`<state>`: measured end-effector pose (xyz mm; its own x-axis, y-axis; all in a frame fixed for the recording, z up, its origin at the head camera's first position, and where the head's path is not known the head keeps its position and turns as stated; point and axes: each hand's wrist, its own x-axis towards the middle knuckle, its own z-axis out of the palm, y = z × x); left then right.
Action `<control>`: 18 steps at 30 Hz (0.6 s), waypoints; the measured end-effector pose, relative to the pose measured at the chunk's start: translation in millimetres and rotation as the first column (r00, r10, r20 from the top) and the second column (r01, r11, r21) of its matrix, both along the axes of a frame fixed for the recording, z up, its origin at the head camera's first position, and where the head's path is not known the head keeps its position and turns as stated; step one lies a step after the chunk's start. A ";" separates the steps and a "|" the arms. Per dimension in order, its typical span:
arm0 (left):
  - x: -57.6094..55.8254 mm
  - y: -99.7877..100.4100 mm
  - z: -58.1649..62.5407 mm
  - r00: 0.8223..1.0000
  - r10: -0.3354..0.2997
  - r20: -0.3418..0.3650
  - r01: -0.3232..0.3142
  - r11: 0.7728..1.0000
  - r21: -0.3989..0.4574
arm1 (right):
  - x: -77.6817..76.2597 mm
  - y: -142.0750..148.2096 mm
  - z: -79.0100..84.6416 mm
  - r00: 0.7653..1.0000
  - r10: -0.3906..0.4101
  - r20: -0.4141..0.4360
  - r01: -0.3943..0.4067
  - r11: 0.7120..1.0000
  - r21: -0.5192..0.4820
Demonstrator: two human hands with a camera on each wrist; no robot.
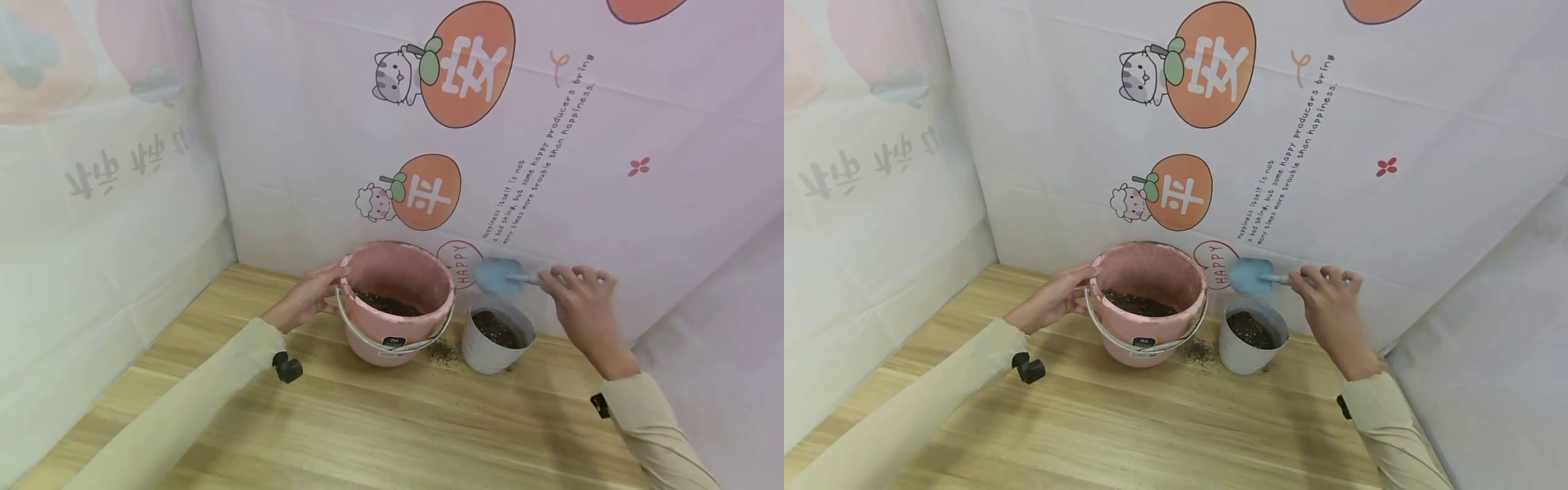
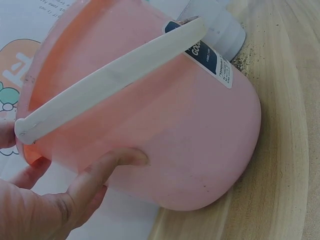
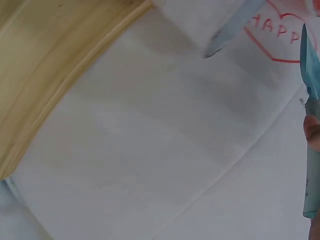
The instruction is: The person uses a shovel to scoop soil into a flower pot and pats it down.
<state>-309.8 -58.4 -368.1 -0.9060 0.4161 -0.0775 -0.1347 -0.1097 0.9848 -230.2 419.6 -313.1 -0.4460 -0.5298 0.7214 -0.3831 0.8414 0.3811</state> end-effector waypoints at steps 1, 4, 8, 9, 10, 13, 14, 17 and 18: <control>0.3 0.4 0.8 1.000 0.002 0.000 -0.002 1.000 -0.003 | -1.4 -4.9 2.1 1.000 0.010 -0.003 -0.010 1.000 -0.017; 0.4 1.0 2.4 1.000 0.015 0.006 -0.015 1.000 -0.009 | -5.5 -19.3 8.3 0.999 0.032 -0.011 -0.032 0.998 -0.054; -0.3 1.0 3.2 1.000 0.015 0.010 -0.015 1.000 -0.004 | -9.3 -37.0 15.6 0.999 0.037 0.002 -0.037 0.997 -0.073; -0.5 0.9 3.4 1.000 0.014 0.011 -0.014 1.000 -0.005 | -10.2 -41.4 16.9 0.999 0.036 0.008 -0.035 0.997 -0.075; -0.6 0.9 3.4 1.000 0.011 0.010 -0.011 1.000 -0.004 | -11.4 -45.5 17.8 0.999 0.036 0.016 -0.034 0.997 -0.076; -0.9 1.1 2.4 1.000 0.013 0.017 -0.013 1.000 -0.004 | -15.3 -58.4 18.9 0.999 0.046 0.027 -0.044 0.996 -0.073; -0.9 0.8 1.8 1.000 0.011 0.021 -0.011 1.000 -0.005 | -16.8 -62.9 18.8 0.998 0.053 0.029 -0.051 0.996 -0.071; -1.7 0.8 0.8 1.000 0.011 0.020 -0.011 1.000 -0.009 | -22.3 -76.5 19.0 0.997 0.072 0.019 -0.071 0.996 -0.056; -2.1 0.5 0.7 1.000 0.016 0.025 -0.016 1.000 -0.006 | -24.5 -81.2 19.2 0.997 0.077 0.017 -0.076 0.996 -0.046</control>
